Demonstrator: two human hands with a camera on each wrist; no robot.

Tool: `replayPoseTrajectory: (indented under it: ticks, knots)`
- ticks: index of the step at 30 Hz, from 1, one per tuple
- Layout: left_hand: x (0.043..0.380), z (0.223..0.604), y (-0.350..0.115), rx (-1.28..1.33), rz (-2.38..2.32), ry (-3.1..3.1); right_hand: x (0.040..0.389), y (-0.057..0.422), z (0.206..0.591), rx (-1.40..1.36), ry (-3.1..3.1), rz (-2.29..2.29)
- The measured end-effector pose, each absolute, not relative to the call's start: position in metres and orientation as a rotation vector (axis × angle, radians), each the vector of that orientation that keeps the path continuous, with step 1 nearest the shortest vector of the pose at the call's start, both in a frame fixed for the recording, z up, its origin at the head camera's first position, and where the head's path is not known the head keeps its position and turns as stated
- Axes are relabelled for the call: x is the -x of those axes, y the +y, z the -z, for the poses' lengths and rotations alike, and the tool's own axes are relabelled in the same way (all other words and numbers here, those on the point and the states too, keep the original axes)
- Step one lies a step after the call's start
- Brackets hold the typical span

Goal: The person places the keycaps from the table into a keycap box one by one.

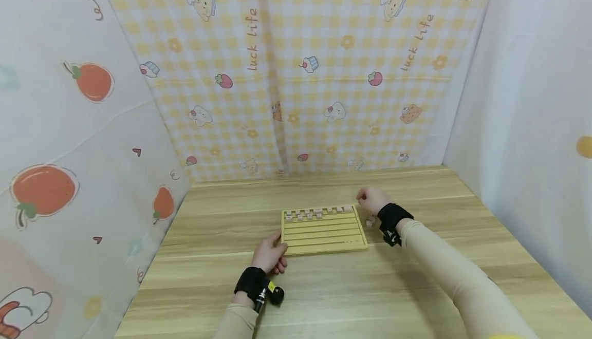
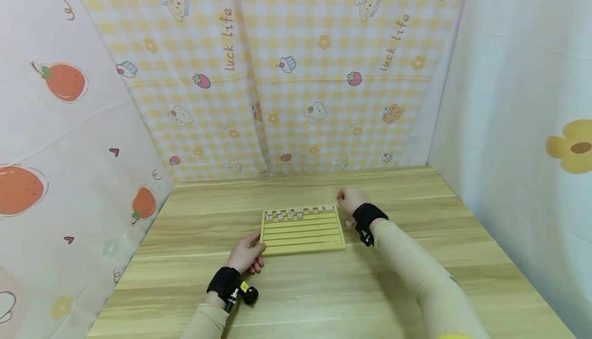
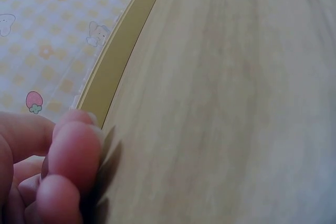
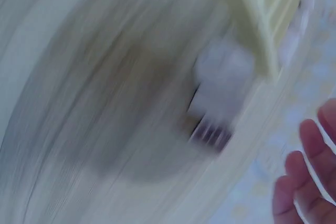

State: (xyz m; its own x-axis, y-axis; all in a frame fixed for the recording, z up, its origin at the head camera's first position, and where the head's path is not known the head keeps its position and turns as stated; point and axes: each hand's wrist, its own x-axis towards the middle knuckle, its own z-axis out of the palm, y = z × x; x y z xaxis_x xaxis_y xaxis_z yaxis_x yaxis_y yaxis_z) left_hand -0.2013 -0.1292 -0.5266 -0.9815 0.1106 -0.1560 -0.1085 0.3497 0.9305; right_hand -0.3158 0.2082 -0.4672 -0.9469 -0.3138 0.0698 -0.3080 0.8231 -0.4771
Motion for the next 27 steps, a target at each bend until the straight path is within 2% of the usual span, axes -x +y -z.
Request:
replayPoseTrajectory:
  ticks: [4,9,21,27]
  knots:
    - [0.201,0.526,-0.130,0.009,-1.696,2.407,0.323,0.232,0.475,0.474,2.973,0.723]
    - [0.199,0.525,-0.129,0.030,-1.686,2.401,0.324,0.249,0.487,0.556,2.900,0.686]
    - [0.201,0.528,-0.129,0.034,-1.693,2.403,0.311,0.243,0.487,0.671,2.892,0.621]
    - [0.201,0.528,-0.129,0.027,-1.691,2.408,0.312,0.242,0.480,0.566,2.929,0.759]
